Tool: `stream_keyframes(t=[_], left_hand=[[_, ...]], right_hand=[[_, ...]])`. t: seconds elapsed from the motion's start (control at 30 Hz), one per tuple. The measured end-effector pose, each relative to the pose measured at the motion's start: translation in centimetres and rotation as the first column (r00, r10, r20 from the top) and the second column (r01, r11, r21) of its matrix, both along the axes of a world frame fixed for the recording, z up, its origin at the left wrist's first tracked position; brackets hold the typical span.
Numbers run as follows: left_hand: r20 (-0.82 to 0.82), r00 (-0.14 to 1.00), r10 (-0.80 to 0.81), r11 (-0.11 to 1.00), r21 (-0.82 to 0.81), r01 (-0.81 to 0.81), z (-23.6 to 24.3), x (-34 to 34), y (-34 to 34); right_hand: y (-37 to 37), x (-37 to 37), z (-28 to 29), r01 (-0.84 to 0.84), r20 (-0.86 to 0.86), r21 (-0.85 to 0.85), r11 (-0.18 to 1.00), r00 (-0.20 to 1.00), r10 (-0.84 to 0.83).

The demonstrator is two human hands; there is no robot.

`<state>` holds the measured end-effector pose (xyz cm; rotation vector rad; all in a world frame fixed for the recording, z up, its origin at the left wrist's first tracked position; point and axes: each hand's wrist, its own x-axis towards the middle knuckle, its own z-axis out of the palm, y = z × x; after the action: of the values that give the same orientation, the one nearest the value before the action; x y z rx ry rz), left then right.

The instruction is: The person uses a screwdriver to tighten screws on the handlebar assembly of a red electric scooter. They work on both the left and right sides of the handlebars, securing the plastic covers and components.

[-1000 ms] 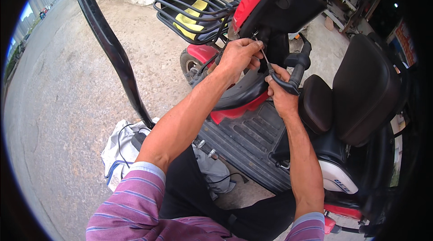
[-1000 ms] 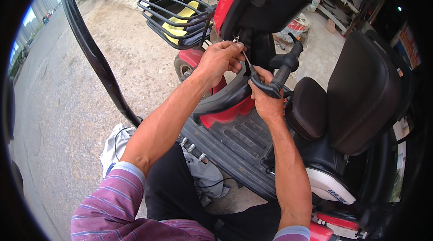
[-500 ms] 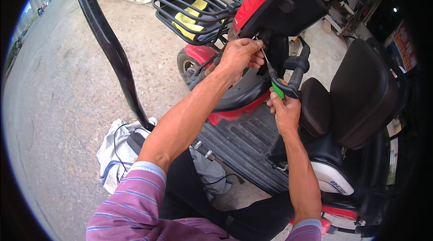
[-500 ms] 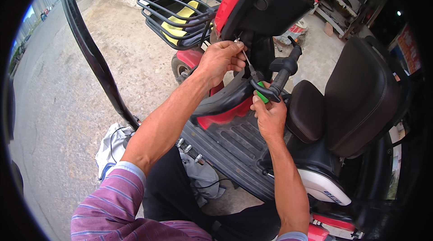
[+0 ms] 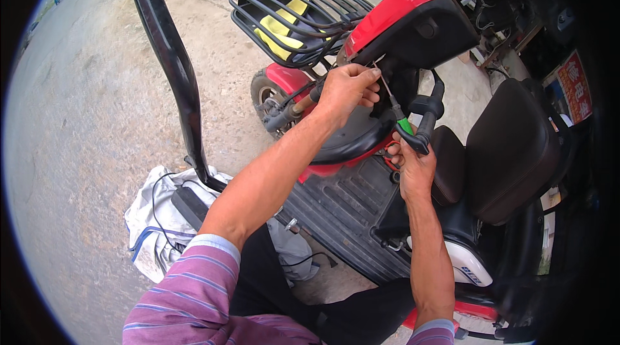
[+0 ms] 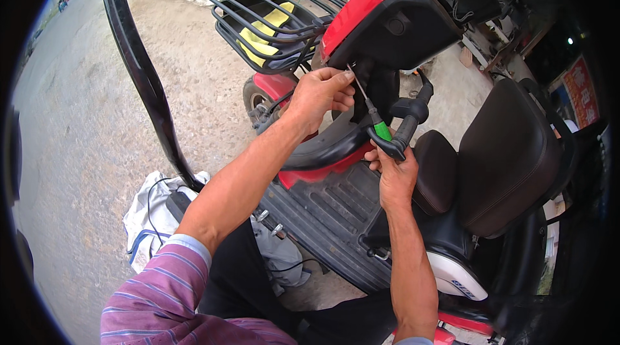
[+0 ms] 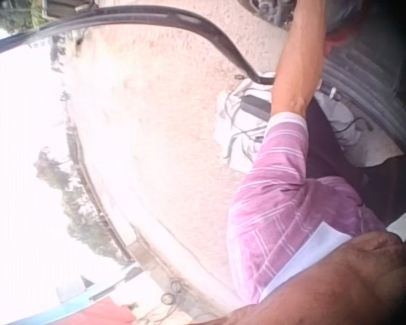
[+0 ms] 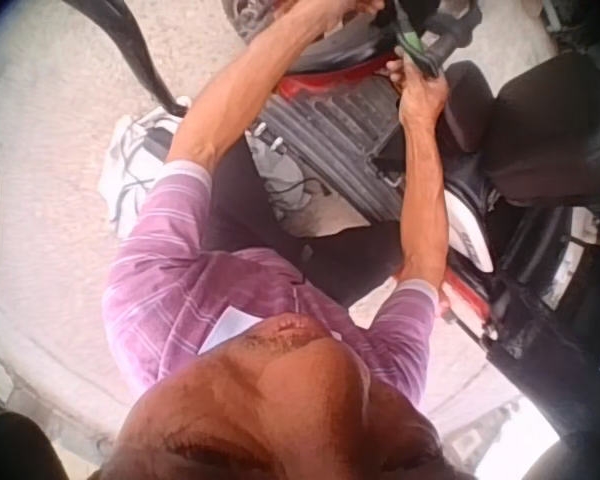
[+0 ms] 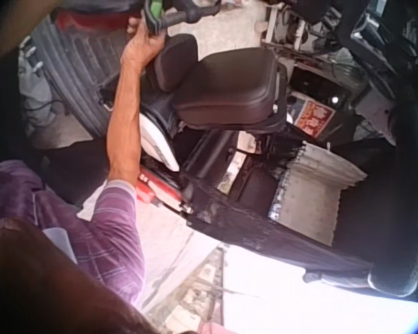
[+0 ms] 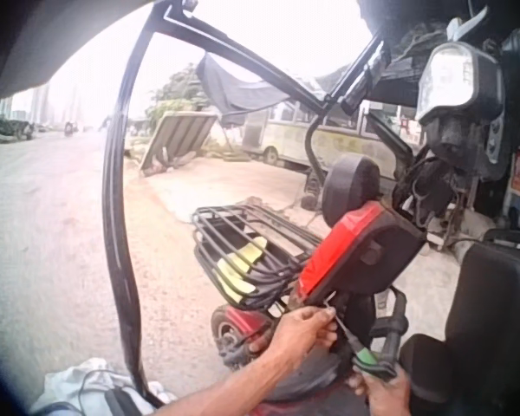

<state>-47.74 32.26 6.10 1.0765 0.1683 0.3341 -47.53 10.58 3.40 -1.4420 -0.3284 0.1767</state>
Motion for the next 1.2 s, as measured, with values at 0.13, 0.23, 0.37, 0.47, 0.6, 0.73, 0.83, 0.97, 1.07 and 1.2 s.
stream_keyframes(t=[0.13,0.23,0.37,0.47,0.6,0.73,0.83,0.97,1.07,1.2], left_hand=[[0.03,0.983,0.181,0.979,0.09,-0.183,-0.6,-0.5,0.6],[0.043,0.962,0.268,0.955,0.116,-0.272,-0.9,-0.4,1.1],[0.107,0.941,0.321,0.925,0.18,-0.336,-1.1,-0.5,1.8],[0.237,0.888,0.394,0.886,0.159,-0.436,-2.4,0.0,2.2],[0.368,0.815,0.447,0.772,0.301,-0.56,-3.9,-0.2,1.6],[0.453,0.778,0.434,0.691,0.386,-0.611,-4.3,-1.2,1.3],[0.5,0.767,0.402,0.651,0.433,-0.623,-5.0,-1.7,1.3],[0.441,0.831,0.34,0.801,0.328,-0.502,-4.9,-2.1,1.8],[0.51,0.781,0.361,0.764,0.319,-0.561,-4.9,-1.3,2.0],[0.517,0.726,0.454,0.7,0.297,-0.649,-5.1,-0.9,0.8]], right_hand=[[0.0,0.1,0.6,0.015,-0.016,0.013,1.0,1.0,-0.014],[-1.2,1.0,0.4,-0.05,-0.015,-0.01,0.999,0.999,0.05],[-0.7,1.3,0.6,-0.004,-0.021,0.055,0.998,1.0,0.005],[-1.1,1.7,0.6,-0.043,-0.019,0.043,0.998,0.999,0.044],[-1.0,1.5,0.8,0.01,-0.019,0.022,1.0,1.0,-0.01],[-1.5,1.9,0.7,-0.004,-0.009,-0.039,0.999,1.0,0.003],[-1.4,2.3,0.6,-0.037,0.016,-0.012,0.999,0.999,0.037],[-1.7,2.2,0.4,-0.029,0.043,-0.025,0.999,0.999,0.03],[-1.7,2.2,0.3,-0.016,0.042,0.002,1.0,0.999,0.016],[-0.9,1.6,0.4,-0.005,0.052,0.019,1.0,0.999,0.004]])
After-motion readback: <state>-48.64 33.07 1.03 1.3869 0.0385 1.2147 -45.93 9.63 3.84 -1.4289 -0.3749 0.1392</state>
